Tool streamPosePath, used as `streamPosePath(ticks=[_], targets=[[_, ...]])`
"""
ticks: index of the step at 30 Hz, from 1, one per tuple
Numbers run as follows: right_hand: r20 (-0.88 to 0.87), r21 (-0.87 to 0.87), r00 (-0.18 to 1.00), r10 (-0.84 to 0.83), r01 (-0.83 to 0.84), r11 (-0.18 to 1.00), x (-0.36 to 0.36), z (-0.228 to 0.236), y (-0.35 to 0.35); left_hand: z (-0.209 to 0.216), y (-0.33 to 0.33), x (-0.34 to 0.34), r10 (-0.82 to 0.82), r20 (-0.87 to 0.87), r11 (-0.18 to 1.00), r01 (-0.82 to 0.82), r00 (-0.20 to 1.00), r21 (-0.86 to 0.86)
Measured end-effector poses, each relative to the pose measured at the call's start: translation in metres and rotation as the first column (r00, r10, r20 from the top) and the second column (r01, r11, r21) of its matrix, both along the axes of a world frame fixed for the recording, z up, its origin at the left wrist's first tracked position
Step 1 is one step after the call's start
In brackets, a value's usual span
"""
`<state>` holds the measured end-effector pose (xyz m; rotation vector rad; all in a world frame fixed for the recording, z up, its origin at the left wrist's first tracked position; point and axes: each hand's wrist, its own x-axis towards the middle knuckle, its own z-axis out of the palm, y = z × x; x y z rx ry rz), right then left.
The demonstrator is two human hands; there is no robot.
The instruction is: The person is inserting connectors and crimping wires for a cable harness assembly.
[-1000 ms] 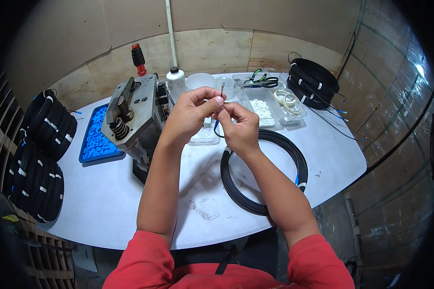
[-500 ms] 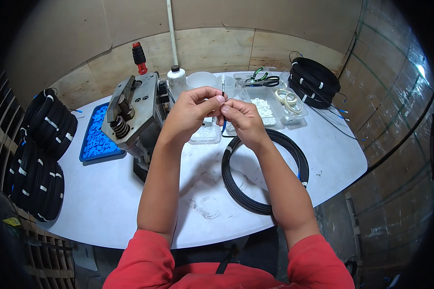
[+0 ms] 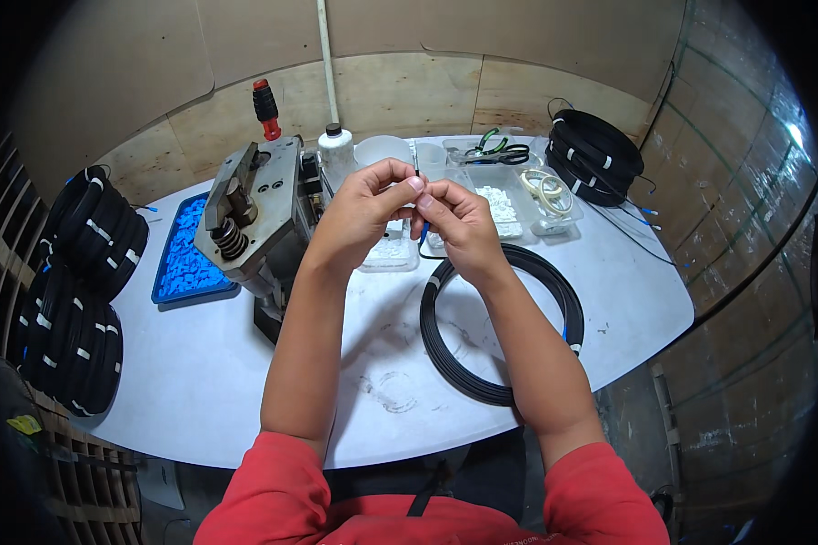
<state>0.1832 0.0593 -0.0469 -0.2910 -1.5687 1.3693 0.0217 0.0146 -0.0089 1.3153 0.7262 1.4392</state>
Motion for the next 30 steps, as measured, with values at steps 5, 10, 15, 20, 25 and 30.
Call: streamPosePath(ticks=[5,10,15,20,25,30], targets=[[0.035,0.019,0.999,-0.007,0.006,1.000,-0.001,0.001,-0.001,-0.001,0.001,-0.003,-0.024,-0.011,0.999,0.025,1.000,0.034],[-0.002,0.013,0.997,-0.081,0.081,0.997,-0.004,-0.001,-0.005,-0.005,0.006,-0.006,0.017,-0.050,0.999,-0.015,0.999,0.035],[-0.044,0.037,0.987,-0.152,0.154,0.987,-0.008,-0.004,-0.008,-0.003,0.003,-0.001,-0.029,0.028,0.999,0.028,0.999,0.025],[-0.023,0.017,0.986,-0.164,0.164,0.986,-0.007,-0.002,-0.008,-0.005,0.005,-0.003,-0.019,0.037,1.000,0.019,0.999,-0.002],[0.003,-0.009,0.991,-0.136,0.136,0.991,-0.007,0.000,-0.009,-0.006,0.008,-0.002,0.020,0.031,1.000,-0.020,0.999,-0.001],[0.003,-0.011,0.991,-0.134,0.134,0.991,-0.012,0.000,-0.009,-0.007,0.010,0.001,0.092,0.019,0.996,-0.092,0.996,0.009]])
